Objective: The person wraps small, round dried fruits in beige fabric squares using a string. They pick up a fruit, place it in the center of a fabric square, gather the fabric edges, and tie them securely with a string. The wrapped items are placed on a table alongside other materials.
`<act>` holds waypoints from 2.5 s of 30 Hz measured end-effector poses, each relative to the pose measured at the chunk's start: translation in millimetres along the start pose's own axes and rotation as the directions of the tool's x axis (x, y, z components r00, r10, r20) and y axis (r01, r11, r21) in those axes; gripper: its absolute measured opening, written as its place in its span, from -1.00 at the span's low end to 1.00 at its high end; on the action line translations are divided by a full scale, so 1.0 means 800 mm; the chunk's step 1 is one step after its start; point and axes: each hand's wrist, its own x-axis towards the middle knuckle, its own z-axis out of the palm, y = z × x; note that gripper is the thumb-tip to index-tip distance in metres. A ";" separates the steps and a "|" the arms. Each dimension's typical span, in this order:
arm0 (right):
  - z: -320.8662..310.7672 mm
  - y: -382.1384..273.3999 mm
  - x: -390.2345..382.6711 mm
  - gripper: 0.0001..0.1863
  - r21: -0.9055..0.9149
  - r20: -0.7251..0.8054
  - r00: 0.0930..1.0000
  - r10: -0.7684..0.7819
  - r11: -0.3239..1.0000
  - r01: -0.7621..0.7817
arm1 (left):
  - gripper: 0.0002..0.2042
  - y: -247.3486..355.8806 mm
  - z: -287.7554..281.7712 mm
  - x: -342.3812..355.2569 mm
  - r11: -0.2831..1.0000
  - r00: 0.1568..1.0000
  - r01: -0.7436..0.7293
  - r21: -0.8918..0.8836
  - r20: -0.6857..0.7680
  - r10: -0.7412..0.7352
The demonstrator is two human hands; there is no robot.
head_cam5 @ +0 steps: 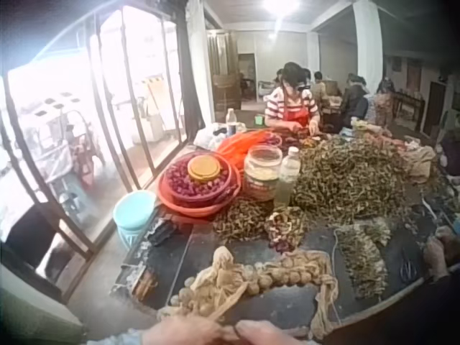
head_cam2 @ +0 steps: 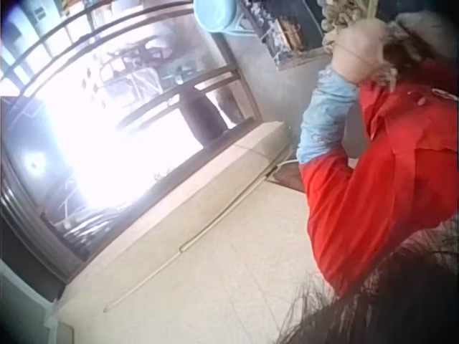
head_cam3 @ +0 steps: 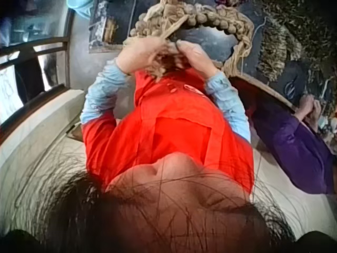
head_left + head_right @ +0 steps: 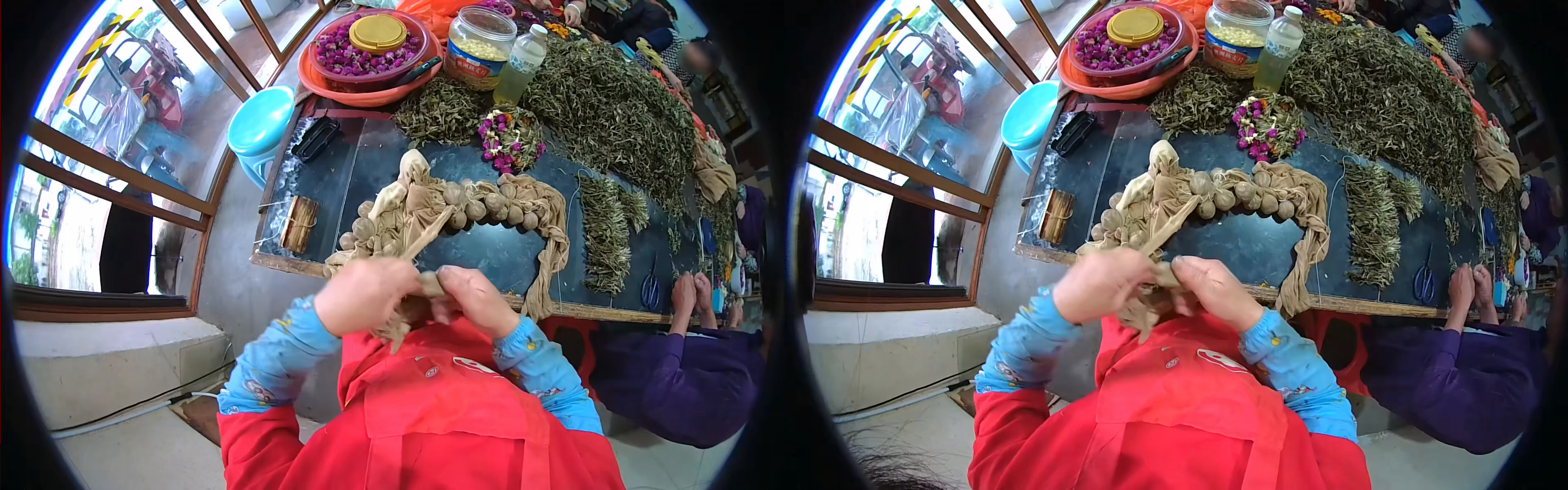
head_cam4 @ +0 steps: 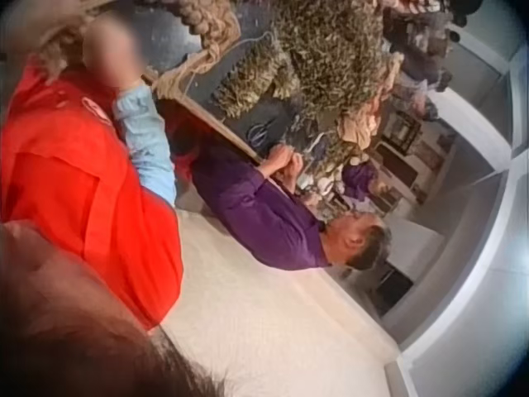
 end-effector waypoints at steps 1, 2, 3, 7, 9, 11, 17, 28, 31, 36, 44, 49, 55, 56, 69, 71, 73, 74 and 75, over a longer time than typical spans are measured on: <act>0.009 0.004 0.013 -0.58 0.175 -0.012 0.997 -0.077 0.981 0.078 | -0.86 -0.007 -0.015 0.003 0.998 0.997 0.040 -0.050 -0.057 -0.043; 0.021 0.003 0.025 -0.57 0.343 -0.037 0.988 -0.150 0.927 0.153 | -0.89 -0.014 -0.037 0.014 0.992 0.980 -0.070 -0.104 -0.195 0.048; 0.018 -0.014 0.021 -0.59 0.183 -0.206 0.972 -0.117 0.971 0.156 | -0.91 0.001 -0.049 0.028 0.938 0.966 0.020 -0.345 -0.234 -0.107; -0.001 -0.033 0.116 -0.64 -0.034 -0.236 0.923 -0.303 0.952 0.303 | -0.89 0.007 -0.103 0.030 0.703 0.966 0.148 -0.695 -0.052 -0.254; -0.054 -0.002 0.157 -0.69 -0.424 -0.130 0.858 -0.496 0.811 0.404 | -0.83 0.018 -0.092 0.030 0.520 0.917 0.378 -0.765 0.235 -0.321; -0.087 0.014 0.174 -0.70 -0.654 0.009 0.816 -0.577 0.614 0.442 | -0.78 0.019 -0.037 0.018 0.437 0.848 0.505 -0.745 0.334 -0.411; -0.020 0.025 -0.023 -0.58 0.244 -0.106 0.980 -0.166 0.952 0.187 | -0.74 0.019 0.088 -0.026 0.110 0.811 0.512 -0.852 0.437 -0.390; 0.054 0.046 -0.084 -0.82 0.282 -0.330 0.944 -0.017 0.953 0.116 | -0.77 0.052 0.114 -0.032 0.186 0.717 0.685 -0.705 0.607 -0.343; 0.037 0.104 -0.068 -0.82 0.645 -0.196 0.960 0.201 0.764 -0.029 | -0.79 0.054 0.154 -0.036 0.621 0.833 0.553 -0.556 0.398 -0.384; 0.044 0.126 -0.056 -0.73 0.648 -0.330 0.933 0.144 0.753 0.113 | -0.76 0.050 0.216 -0.047 0.499 0.785 0.586 -0.638 0.296 -0.544; 0.039 0.150 -0.049 -0.72 0.593 -0.316 0.945 0.089 0.796 0.123 | -0.69 0.050 0.216 -0.040 -0.176 0.664 0.605 -0.777 0.613 -0.428; 0.036 0.158 -0.045 -0.71 0.410 -0.416 0.908 0.041 0.900 0.147 | -0.68 0.061 0.209 -0.026 -0.186 0.624 0.635 -0.750 0.640 -0.449; 0.022 0.148 -0.046 -0.67 0.841 -0.056 0.998 -0.001 0.539 0.048 | -0.65 0.055 0.216 -0.019 -0.449 0.654 0.496 -0.744 0.660 -0.371; 0.025 0.150 -0.047 -0.67 0.845 -0.069 0.997 0.018 0.533 0.049 | -0.65 0.053 0.212 -0.023 -0.504 0.639 0.489 -0.712 0.686 -0.349; 0.031 0.139 -0.055 -0.60 0.839 -0.139 0.971 0.192 0.544 0.013 | -0.62 0.056 0.208 -0.016 -0.625 0.574 0.451 -0.638 0.743 -0.344; 0.031 0.130 -0.050 -0.60 0.719 -0.221 0.968 0.119 0.690 0.079 | -0.60 0.056 0.205 -0.018 -0.526 0.579 0.520 -0.673 0.731 -0.363; 0.029 0.126 -0.048 -0.60 0.631 -0.262 0.957 0.122 0.773 0.075 | -0.59 0.053 0.202 -0.015 -0.344 0.616 0.599 -0.723 0.690 -0.380; 0.031 0.127 -0.051 -0.60 0.613 -0.269 0.949 0.165 0.790 0.036 | -0.58 0.056 0.201 -0.011 -0.392 0.591 0.601 -0.697 0.717 -0.369; 0.033 0.129 -0.055 -0.60 0.597 -0.275 0.936 0.218 0.802 -0.012 | -0.58 0.060 0.200 -0.009 -0.419 0.567 0.595 -0.686 0.728 -0.386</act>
